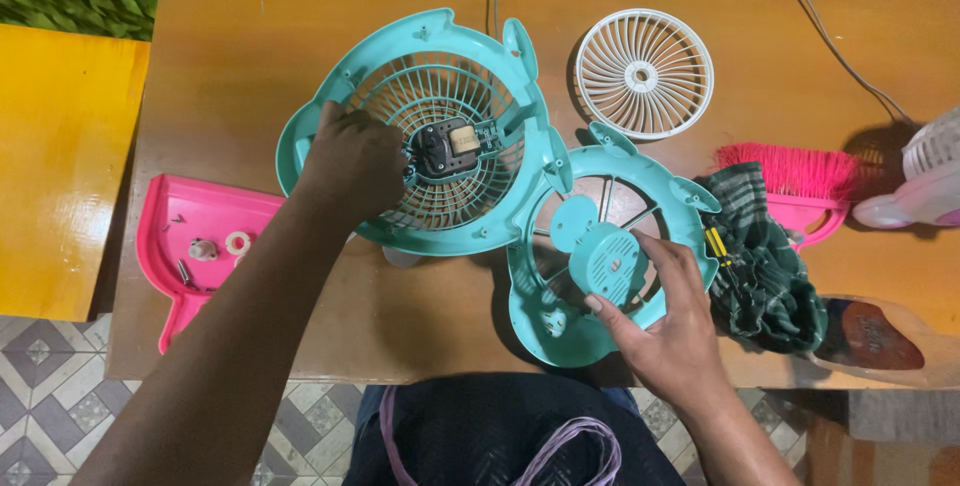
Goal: The person assembles a small teal electric fan on a wooden table. They place the motor housing into the rear cage, secure it with screws using a screwdriver, attach the fan blades, and then fit the front cage over the assembly.
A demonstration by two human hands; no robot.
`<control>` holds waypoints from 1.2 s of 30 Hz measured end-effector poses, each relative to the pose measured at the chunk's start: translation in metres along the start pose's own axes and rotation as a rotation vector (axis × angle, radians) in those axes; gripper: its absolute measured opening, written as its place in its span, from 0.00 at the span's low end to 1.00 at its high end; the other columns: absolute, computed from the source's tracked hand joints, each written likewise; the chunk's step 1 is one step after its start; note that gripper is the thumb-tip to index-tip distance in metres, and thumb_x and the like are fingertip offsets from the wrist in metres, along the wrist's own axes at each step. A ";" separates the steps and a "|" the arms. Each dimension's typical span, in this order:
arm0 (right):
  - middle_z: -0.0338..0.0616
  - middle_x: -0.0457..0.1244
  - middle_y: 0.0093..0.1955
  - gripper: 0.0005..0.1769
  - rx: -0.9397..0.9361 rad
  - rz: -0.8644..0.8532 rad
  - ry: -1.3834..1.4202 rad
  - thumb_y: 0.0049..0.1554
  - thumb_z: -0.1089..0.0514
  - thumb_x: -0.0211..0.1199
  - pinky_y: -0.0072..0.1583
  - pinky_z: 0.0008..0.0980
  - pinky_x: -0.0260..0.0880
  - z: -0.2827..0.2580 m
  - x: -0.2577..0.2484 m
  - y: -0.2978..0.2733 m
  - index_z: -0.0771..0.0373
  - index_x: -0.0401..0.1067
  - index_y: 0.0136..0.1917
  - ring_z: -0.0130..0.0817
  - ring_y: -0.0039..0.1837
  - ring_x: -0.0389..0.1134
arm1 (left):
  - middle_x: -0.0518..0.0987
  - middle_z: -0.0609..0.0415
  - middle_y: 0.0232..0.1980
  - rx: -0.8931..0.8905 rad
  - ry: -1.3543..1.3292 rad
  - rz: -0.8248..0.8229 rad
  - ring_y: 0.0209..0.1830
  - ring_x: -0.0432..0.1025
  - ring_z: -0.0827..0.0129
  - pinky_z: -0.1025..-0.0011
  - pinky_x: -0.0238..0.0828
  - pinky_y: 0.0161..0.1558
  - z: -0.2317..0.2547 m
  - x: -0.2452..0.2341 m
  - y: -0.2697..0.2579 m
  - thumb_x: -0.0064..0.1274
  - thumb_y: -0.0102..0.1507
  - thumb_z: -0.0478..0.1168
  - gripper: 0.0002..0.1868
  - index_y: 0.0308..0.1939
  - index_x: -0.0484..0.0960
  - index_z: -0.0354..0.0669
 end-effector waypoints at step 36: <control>0.57 0.58 0.70 0.41 -0.388 -0.081 -0.018 0.52 0.55 0.75 0.69 0.45 0.66 -0.086 0.006 0.088 0.68 0.62 0.74 0.53 0.72 0.64 | 0.77 0.46 0.50 -0.311 -0.635 0.653 0.48 0.73 0.63 0.66 0.71 0.52 -0.013 -0.074 -0.131 0.50 0.72 0.29 0.14 0.63 0.76 0.34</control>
Point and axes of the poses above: each hand's wrist, its own y-axis towards the middle knuckle, its own x-axis out of the palm, z = x × y, the point moved 7 cm from there along y, towards the middle knuckle
